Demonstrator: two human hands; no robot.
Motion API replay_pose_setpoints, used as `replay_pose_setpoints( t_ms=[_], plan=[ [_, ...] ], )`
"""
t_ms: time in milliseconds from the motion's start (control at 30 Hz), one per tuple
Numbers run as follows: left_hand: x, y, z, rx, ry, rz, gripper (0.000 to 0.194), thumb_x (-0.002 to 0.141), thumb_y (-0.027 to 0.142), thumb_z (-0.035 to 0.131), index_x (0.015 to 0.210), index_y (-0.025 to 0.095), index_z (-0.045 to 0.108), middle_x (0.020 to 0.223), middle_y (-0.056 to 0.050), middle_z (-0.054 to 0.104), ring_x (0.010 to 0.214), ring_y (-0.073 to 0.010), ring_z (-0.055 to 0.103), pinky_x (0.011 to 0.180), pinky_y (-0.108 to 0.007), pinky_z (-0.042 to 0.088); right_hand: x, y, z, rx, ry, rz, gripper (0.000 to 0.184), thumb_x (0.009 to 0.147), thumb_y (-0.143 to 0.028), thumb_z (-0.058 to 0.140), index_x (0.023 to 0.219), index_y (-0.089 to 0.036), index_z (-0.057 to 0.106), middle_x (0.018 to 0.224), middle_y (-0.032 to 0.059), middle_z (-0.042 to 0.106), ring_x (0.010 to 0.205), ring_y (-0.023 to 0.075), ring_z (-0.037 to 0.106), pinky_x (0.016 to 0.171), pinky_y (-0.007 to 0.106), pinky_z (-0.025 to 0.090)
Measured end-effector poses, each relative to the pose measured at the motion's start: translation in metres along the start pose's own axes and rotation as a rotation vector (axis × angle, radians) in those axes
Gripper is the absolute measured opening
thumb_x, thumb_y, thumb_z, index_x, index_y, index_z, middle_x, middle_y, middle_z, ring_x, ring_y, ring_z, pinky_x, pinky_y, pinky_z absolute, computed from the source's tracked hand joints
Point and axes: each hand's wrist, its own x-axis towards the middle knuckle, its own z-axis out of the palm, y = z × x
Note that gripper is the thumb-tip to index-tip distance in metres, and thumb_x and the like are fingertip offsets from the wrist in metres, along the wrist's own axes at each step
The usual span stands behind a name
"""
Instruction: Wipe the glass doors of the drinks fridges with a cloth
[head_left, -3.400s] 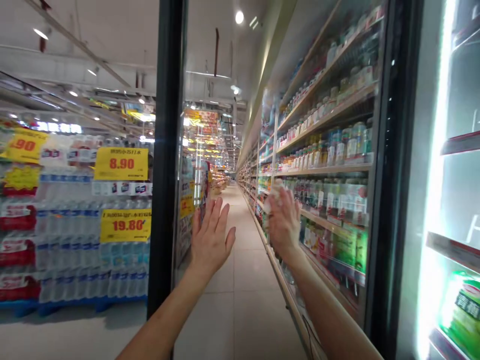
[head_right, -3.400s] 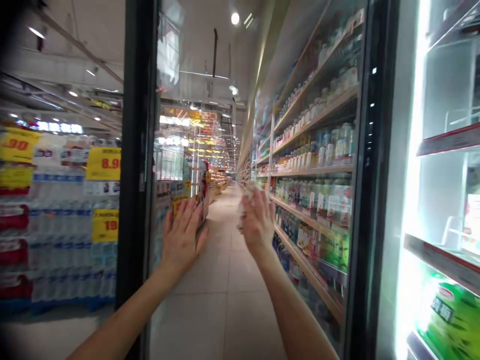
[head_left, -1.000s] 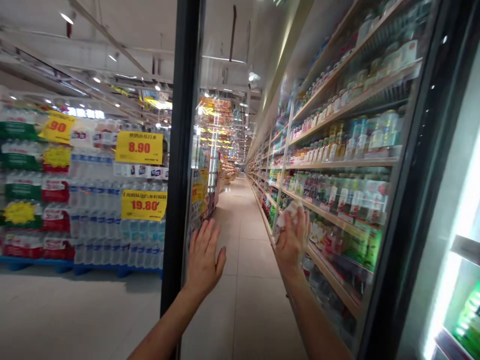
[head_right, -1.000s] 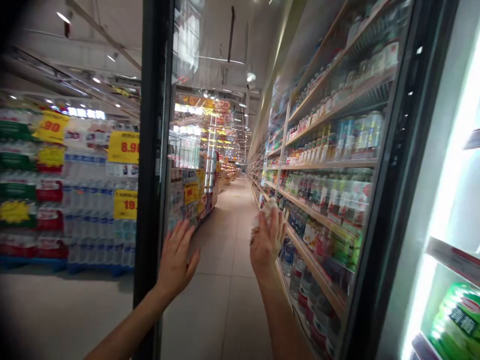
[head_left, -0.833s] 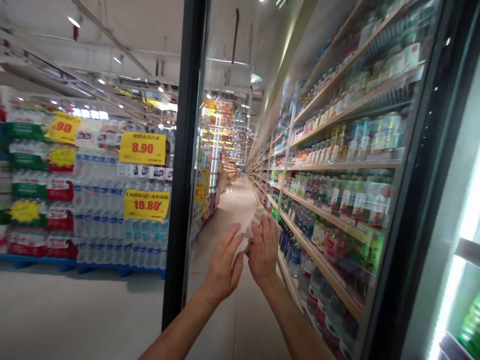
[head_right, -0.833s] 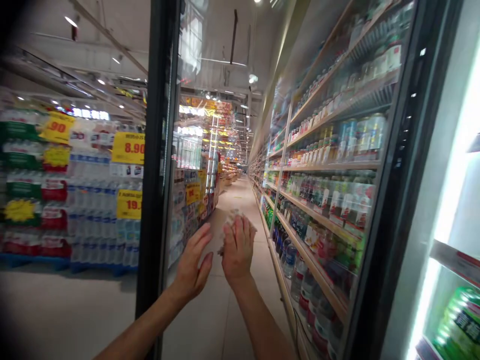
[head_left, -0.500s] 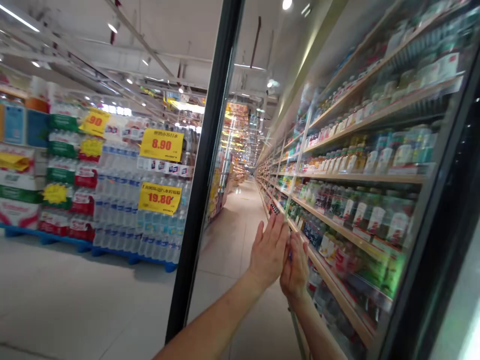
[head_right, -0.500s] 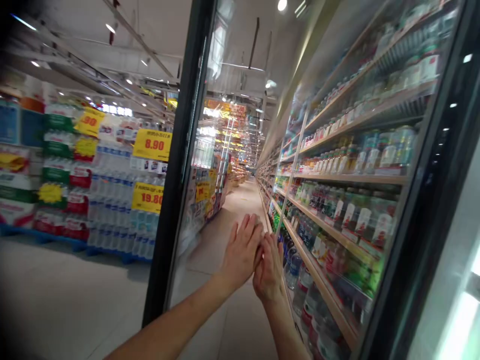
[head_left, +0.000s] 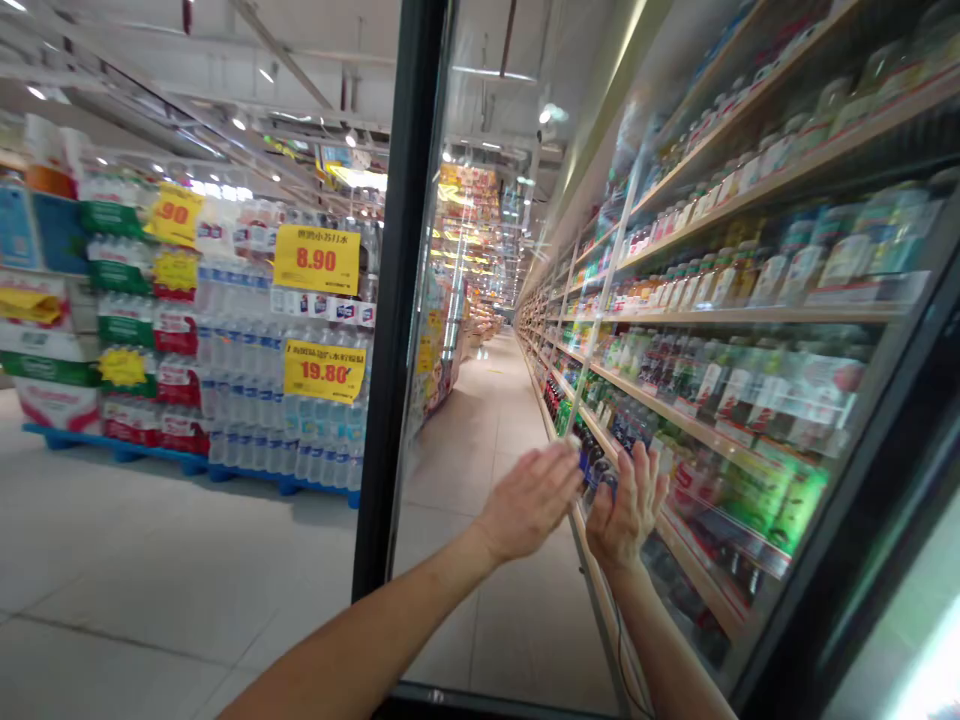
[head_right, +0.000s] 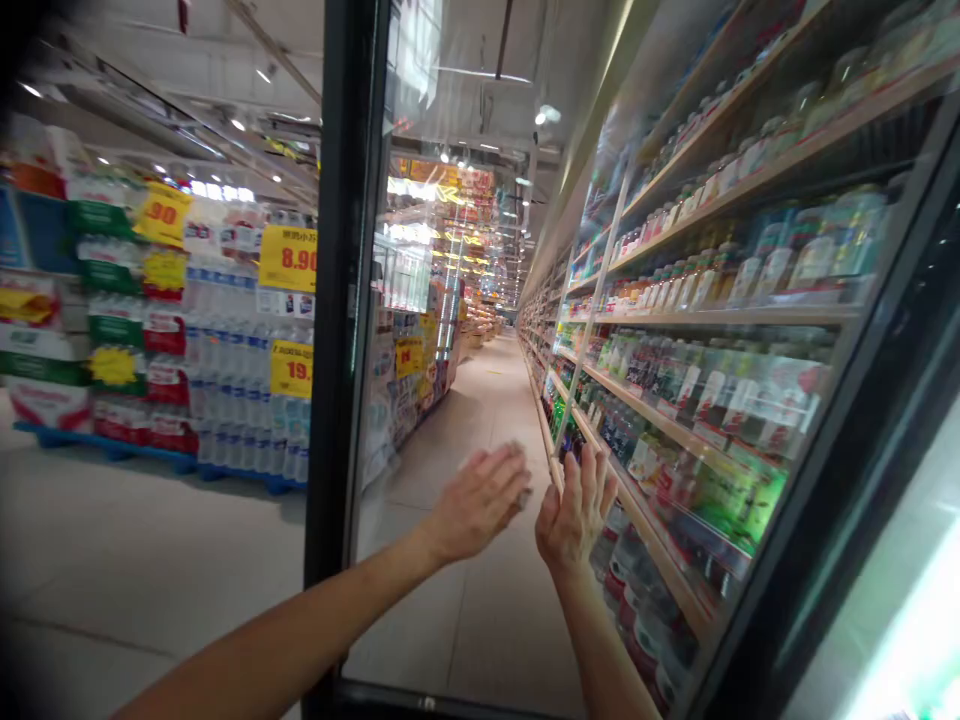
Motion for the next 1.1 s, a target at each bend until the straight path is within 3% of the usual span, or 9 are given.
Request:
replay_pose_setpoints(
  t_ms=[100, 267, 333, 400, 467, 633, 800, 967, 1100],
  plan=[
    [-0.005, -0.008, 0.001, 0.019, -0.095, 0.183, 0.034, 0.085, 0.023, 0.046, 0.118, 0.021, 0.051, 0.138, -0.002, 0.042, 0.131, -0.0183, 0.030, 0.108, -0.034, 0.025, -0.001, 0.003, 0.001, 0.008, -0.007, -0.004, 0.054, 0.085, -0.020, 0.041, 0.137, -0.016, 0.029, 0.139, 0.0171, 0.039, 0.132, 0.0290, 0.030, 0.103, 0.054, 0.027],
    [-0.033, -0.065, -0.031, 0.185, 0.025, -0.307, 0.037, 0.081, 0.015, 0.049, 0.118, 0.017, 0.050, 0.138, -0.011, 0.041, 0.136, -0.0231, 0.018, 0.109, -0.048, 0.019, -0.002, 0.003, 0.002, -0.033, -0.040, 0.002, 0.052, 0.084, -0.023, 0.043, 0.135, -0.018, 0.034, 0.142, 0.0150, 0.035, 0.133, 0.0298, 0.027, 0.105, 0.055, 0.023],
    [-0.055, -0.061, -0.035, 0.108, -0.081, -0.035, 0.034, 0.082, 0.017, 0.047, 0.115, 0.019, 0.052, 0.141, -0.007, 0.037, 0.136, -0.0222, 0.017, 0.111, -0.047, 0.017, -0.003, 0.002, 0.002, -0.041, -0.048, 0.008, 0.051, 0.084, -0.024, 0.044, 0.134, -0.018, 0.036, 0.143, 0.0148, 0.033, 0.134, 0.0304, 0.026, 0.105, 0.055, 0.022],
    [-0.075, -0.047, -0.034, -0.010, -0.255, 0.467, 0.028, 0.085, 0.023, 0.045, 0.111, 0.027, 0.055, 0.144, 0.002, 0.033, 0.136, -0.0176, 0.018, 0.113, -0.041, 0.013, -0.002, 0.001, 0.001, -0.033, -0.051, -0.002, 0.050, 0.083, -0.023, 0.044, 0.133, -0.018, 0.037, 0.142, 0.0146, 0.034, 0.134, 0.0304, 0.026, 0.105, 0.055, 0.023],
    [-0.083, -0.039, -0.030, -0.048, -0.298, 0.617, 0.026, 0.086, 0.028, 0.045, 0.110, 0.033, 0.055, 0.143, 0.009, 0.032, 0.135, -0.0132, 0.021, 0.114, -0.036, 0.013, -0.002, 0.001, 0.001, -0.027, -0.048, -0.012, 0.049, 0.083, -0.023, 0.044, 0.132, -0.018, 0.039, 0.142, 0.0143, 0.034, 0.133, 0.0299, 0.027, 0.105, 0.055, 0.023],
    [-0.057, -0.057, -0.028, 0.090, -0.251, 0.168, 0.034, 0.084, 0.017, 0.049, 0.117, 0.026, 0.051, 0.141, -0.002, 0.038, 0.134, -0.0166, 0.026, 0.112, -0.043, 0.015, -0.002, 0.000, 0.002, -0.033, -0.035, 0.022, 0.047, 0.083, -0.022, 0.045, 0.130, -0.018, 0.041, 0.142, 0.0139, 0.035, 0.134, 0.0292, 0.027, 0.106, 0.054, 0.021],
    [-0.033, -0.066, -0.031, 0.006, -0.243, 0.436, 0.029, 0.085, 0.030, 0.048, 0.114, 0.029, 0.053, 0.143, 0.003, 0.034, 0.134, -0.0156, 0.025, 0.113, -0.040, 0.013, -0.003, -0.004, 0.000, -0.055, -0.074, -0.005, 0.053, 0.083, -0.022, 0.046, 0.134, -0.019, 0.035, 0.144, 0.0140, 0.031, 0.134, 0.0297, 0.025, 0.106, 0.054, 0.021],
    [0.005, -0.063, -0.026, 0.172, -0.060, -0.027, 0.037, 0.082, 0.021, 0.051, 0.119, 0.022, 0.051, 0.136, -0.004, 0.045, 0.136, -0.0214, 0.018, 0.111, -0.046, 0.014, 0.017, -0.008, -0.001, -0.057, -0.118, -0.087, 0.059, 0.083, -0.024, 0.043, 0.139, -0.019, 0.026, 0.144, 0.0135, 0.031, 0.135, 0.0286, 0.024, 0.107, 0.055, 0.018],
    [0.012, -0.054, -0.027, 0.067, -0.189, 0.390, 0.035, 0.085, 0.027, 0.047, 0.120, 0.025, 0.050, 0.142, 0.000, 0.036, 0.135, -0.0182, 0.024, 0.113, -0.040, 0.014, 0.038, -0.001, -0.003, -0.085, -0.111, -0.073, 0.058, 0.083, -0.024, 0.042, 0.139, -0.017, 0.026, 0.144, 0.0146, 0.031, 0.135, 0.0278, 0.023, 0.107, 0.053, 0.016]
  ],
)
